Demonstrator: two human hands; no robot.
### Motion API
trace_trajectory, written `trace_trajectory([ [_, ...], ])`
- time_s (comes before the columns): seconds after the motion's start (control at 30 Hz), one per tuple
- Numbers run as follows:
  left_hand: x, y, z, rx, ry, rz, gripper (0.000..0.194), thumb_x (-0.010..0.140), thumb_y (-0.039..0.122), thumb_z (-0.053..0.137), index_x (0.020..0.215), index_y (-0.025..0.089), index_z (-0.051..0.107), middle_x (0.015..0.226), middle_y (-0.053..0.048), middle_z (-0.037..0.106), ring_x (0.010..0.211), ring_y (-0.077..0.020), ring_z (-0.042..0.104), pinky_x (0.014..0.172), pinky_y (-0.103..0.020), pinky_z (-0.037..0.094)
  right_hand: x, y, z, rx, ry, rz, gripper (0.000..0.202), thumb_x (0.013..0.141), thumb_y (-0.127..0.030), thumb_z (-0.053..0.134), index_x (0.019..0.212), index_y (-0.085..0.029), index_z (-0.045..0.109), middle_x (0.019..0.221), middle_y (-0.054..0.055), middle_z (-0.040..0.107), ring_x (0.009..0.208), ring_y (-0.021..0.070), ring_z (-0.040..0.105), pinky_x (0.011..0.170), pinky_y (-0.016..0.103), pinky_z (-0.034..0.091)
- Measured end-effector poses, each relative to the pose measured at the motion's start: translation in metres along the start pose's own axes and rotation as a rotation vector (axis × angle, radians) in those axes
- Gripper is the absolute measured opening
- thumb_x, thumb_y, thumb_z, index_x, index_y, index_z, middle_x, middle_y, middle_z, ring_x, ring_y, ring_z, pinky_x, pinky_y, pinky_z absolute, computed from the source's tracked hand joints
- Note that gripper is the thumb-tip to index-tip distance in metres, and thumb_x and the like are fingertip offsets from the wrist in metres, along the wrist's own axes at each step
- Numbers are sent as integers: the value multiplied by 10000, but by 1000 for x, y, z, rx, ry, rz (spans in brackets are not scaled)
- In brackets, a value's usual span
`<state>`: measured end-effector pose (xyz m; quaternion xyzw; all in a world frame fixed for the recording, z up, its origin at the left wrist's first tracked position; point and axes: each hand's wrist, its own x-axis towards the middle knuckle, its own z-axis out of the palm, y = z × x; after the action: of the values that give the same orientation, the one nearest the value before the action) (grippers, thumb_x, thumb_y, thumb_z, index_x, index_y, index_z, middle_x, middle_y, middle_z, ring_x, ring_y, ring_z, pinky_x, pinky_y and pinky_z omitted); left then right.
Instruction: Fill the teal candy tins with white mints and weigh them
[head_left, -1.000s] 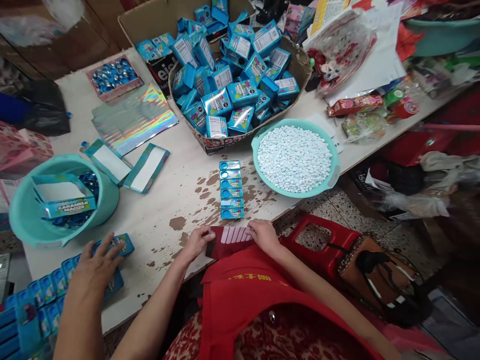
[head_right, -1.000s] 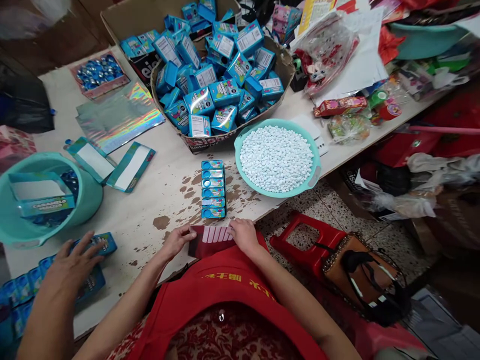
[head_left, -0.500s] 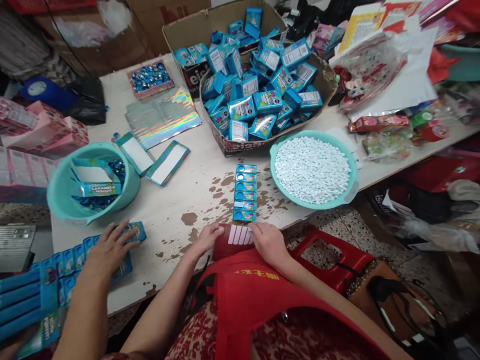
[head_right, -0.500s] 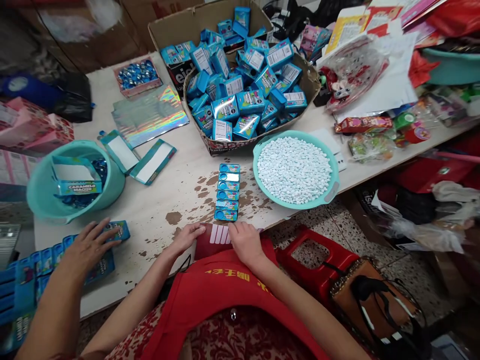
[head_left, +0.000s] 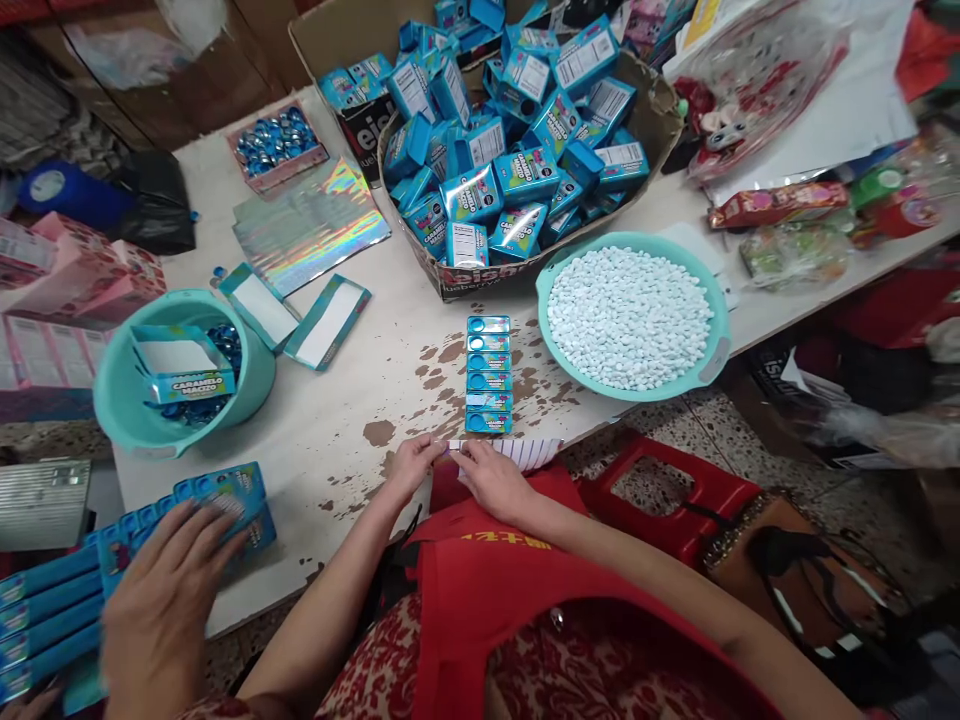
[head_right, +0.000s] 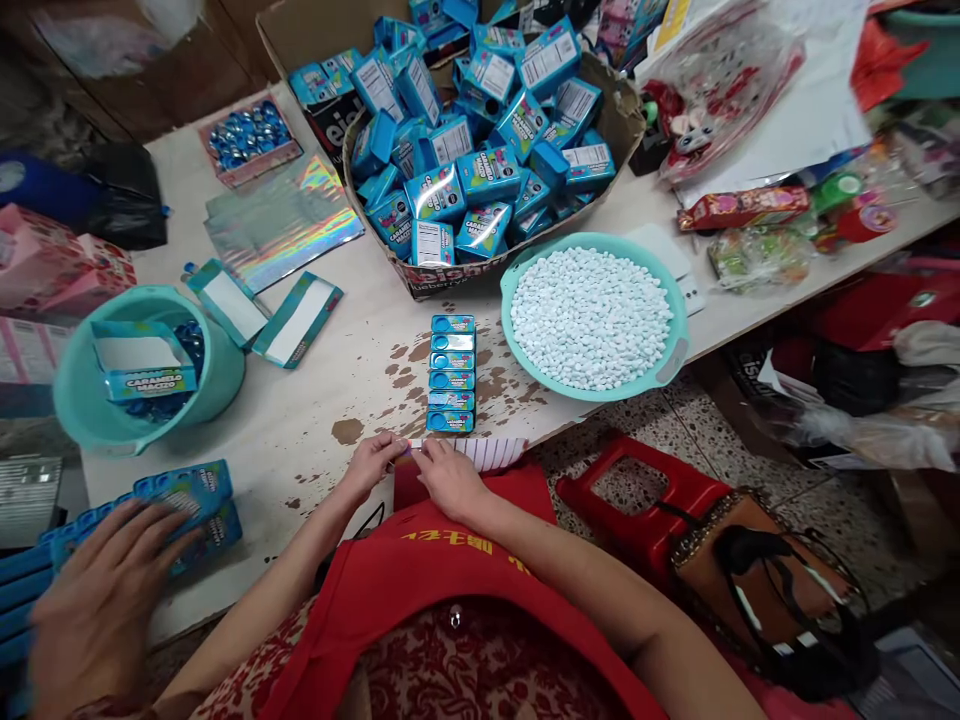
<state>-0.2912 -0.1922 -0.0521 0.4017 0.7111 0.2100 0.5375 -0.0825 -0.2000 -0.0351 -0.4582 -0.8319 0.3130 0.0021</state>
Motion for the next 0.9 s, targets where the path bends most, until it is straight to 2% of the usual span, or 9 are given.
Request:
trace_trajectory([
  [0.07, 10, 5, 32, -41, -111, -37, 349, 673, 492, 645, 643, 152, 579, 532, 35, 493, 476, -89, 427, 471, -223, 361, 1, 1, 1, -9, 34, -7, 269, 853, -235, 573, 1116, -179, 572, 1151, 108, 543, 1027, 247, 502, 824, 353, 487],
  [0.13, 16, 6, 43, -76, -166, -57, 341, 648, 493, 626, 625, 159, 565, 508, 43, 467, 463, -87, 396, 461, -222, 324, 2, 2, 3, -16, 71, -19, 203, 846, -239, 584, 1040, -180, 598, 1167, 100, 539, 1024, 241, 491, 807, 341, 480],
  [0.33, 20, -5, 35, -12, -160, -20, 330, 678, 491, 573, 624, 167, 535, 510, 45, 438, 484, -99, 384, 475, -226, 299, 8, 1, 3, 9, 138, -25, 121, 891, -181, 501, 868, -181, 620, 890, 74, 625, 860, 187, 532, 725, 287, 437],
  [0.43, 18, 1, 32, -1, -80, 29, 328, 701, 494, 569, 723, 167, 563, 580, 22, 513, 548, -123, 461, 532, -239, 360, 9, 0, -7, 282, 250, 53, 108, 858, -181, 549, 766, -187, 603, 779, 29, 630, 765, 153, 556, 696, 258, 431],
  [0.53, 12, 22, 28, -101, 88, 158, 393, 776, 513, 520, 959, 170, 576, 857, -50, 637, 776, -169, 570, 708, -280, 436, 10, 3, -22, 687, 363, 200, 114, 823, -248, 584, 724, -191, 579, 676, -18, 609, 613, 118, 541, 594, 225, 430],
  [0.6, 8, 39, 25, -148, 85, 248, 421, 819, 521, 487, 1045, 174, 565, 1001, -82, 640, 921, -189, 572, 819, -307, 432, 12, 8, -29, 843, 398, 264, 135, 802, -299, 590, 721, -191, 575, 615, -37, 578, 538, 107, 508, 530, 214, 414],
  [0.7, 5, 53, 18, -164, -48, 252, 440, 812, 527, 513, 1060, 169, 578, 1055, -100, 633, 997, -212, 559, 880, -337, 420, 10, 14, -34, 821, 430, 271, 119, 800, -307, 580, 777, -191, 597, 643, -27, 581, 557, 112, 513, 539, 217, 420],
  [0.8, 5, 47, 12, -142, -327, 150, 483, 701, 487, 660, 1057, 167, 596, 1048, -99, 632, 972, -222, 567, 827, -325, 443, 3, 15, -30, 679, 426, 218, 100, 834, -257, 554, 870, -195, 623, 809, 18, 620, 693, 136, 568, 649, 246, 460],
  [0.9, 3, 30, 10, -33, -485, 46, 367, 652, 459, 693, 839, 151, 620, 764, -35, 620, 733, -164, 557, 654, -264, 425, -3, 11, -21, 537, 370, 172, 144, 850, -209, 549, 966, -198, 634, 919, 49, 614, 804, 160, 588, 744, 278, 480],
])
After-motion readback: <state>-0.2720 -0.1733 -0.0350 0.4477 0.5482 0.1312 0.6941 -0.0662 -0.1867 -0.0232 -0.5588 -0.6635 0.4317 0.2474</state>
